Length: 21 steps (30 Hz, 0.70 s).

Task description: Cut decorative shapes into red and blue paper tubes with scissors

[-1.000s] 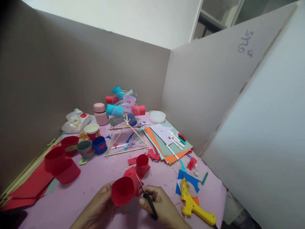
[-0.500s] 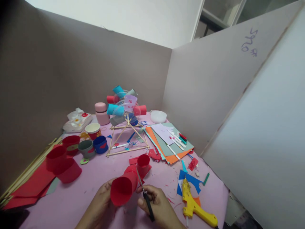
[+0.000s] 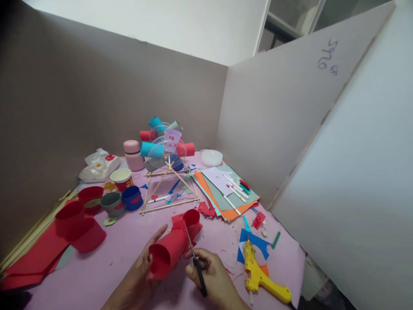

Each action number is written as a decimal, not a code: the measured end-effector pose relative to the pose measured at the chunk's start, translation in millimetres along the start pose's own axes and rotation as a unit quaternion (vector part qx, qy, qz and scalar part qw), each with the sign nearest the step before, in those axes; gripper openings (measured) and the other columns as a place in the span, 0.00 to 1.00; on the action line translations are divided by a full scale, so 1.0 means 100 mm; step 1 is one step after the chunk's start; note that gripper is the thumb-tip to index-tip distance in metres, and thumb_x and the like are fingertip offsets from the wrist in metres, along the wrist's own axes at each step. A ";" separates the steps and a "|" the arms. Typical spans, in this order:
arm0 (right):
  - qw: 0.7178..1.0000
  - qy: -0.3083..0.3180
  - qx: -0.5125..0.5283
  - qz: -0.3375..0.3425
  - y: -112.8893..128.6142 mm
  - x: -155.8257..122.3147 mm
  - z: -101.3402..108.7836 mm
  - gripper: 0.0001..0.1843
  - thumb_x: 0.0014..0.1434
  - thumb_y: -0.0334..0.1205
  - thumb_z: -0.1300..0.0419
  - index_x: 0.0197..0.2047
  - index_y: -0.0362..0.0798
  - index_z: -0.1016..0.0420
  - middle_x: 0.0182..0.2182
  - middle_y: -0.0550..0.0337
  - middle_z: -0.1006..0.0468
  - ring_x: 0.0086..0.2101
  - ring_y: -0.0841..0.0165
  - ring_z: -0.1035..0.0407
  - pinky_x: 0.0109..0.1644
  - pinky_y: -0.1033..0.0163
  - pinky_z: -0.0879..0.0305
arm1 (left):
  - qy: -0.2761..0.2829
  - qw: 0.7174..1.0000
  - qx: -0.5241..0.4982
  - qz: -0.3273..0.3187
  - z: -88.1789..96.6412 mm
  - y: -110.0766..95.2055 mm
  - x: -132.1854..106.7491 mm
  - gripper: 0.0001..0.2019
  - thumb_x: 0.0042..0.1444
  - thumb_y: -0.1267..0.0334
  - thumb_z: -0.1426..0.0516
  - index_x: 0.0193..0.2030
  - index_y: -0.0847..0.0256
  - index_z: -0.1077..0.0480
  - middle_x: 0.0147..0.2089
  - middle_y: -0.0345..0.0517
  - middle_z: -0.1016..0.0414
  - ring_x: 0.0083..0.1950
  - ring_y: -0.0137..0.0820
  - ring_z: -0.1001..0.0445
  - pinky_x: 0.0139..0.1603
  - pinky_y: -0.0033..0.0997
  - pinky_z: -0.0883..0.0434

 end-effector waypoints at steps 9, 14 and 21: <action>0.999 0.043 -0.013 -0.006 0.05 -0.04 -0.06 0.34 0.48 0.66 0.39 0.46 0.45 0.32 0.24 0.70 0.44 0.23 0.76 0.51 0.25 0.69 0.52 | 0.039 0.999 0.003 -0.016 0.02 -0.07 0.00 0.37 0.43 0.49 0.35 0.61 0.52 0.39 0.61 0.54 0.30 0.59 0.49 0.32 0.50 0.39 0.33; 0.998 0.047 -0.030 0.002 0.08 -0.02 -0.08 0.33 0.49 0.67 0.40 0.42 0.44 0.32 0.26 0.67 0.42 0.25 0.74 0.49 0.28 0.68 0.50 | 0.093 0.995 0.028 -0.030 -0.14 -0.09 -0.02 0.36 0.41 0.50 0.33 0.58 0.55 0.34 0.60 0.57 0.29 0.56 0.51 0.29 0.54 0.44 0.34; 0.998 0.043 -0.052 0.016 0.14 -0.04 -0.07 0.31 0.50 0.66 0.41 0.40 0.44 0.32 0.26 0.67 0.42 0.25 0.73 0.49 0.28 0.67 0.50 | 0.077 0.992 0.083 -0.052 -0.16 -0.16 -0.02 0.35 0.40 0.48 0.34 0.56 0.58 0.30 0.61 0.58 0.30 0.62 0.52 0.37 0.58 0.43 0.36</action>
Point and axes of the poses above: each hand's wrist, its own x-axis towards the middle knuckle, its own z-axis out of the back of the hand, y = z × x, the point moved 8 cm from there along x, towards the middle knuckle
